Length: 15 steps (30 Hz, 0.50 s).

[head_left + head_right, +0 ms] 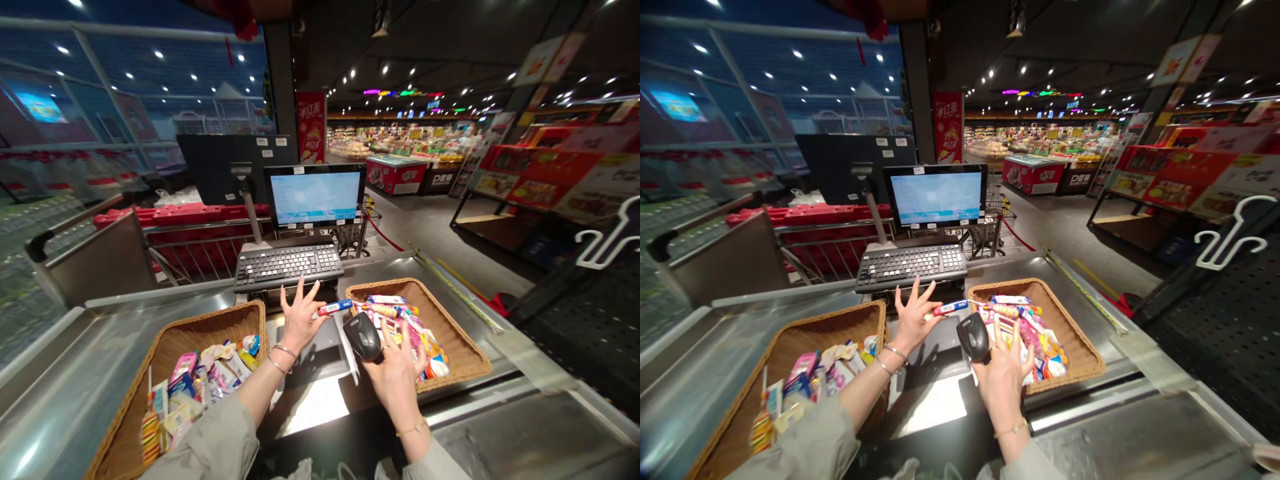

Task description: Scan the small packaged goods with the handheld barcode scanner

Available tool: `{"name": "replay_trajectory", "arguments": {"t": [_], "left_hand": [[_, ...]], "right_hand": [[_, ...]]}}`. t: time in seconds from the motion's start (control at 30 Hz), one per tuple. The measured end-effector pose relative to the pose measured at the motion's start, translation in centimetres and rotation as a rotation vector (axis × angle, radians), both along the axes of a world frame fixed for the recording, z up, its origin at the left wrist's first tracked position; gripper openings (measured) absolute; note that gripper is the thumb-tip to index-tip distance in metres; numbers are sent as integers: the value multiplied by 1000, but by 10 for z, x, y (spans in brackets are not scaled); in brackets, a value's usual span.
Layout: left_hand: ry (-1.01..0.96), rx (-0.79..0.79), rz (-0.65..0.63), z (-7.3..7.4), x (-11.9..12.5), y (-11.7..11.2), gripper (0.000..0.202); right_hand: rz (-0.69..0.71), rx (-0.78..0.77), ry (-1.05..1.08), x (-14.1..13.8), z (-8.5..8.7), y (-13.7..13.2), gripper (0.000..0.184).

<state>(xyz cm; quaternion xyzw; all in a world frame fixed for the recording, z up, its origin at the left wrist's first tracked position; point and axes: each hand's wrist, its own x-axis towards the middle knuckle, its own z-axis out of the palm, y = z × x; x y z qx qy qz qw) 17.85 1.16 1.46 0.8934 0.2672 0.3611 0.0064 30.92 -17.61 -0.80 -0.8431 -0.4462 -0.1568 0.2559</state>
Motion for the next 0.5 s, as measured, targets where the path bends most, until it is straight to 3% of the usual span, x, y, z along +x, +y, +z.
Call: {"name": "replay_trajectory", "arguments": {"t": [0.5], "left_hand": [[52, -3, -137, -3, 63, -6, 12]], "right_hand": [[-150, 11, 0, 34, -8, -26, 33]]}}
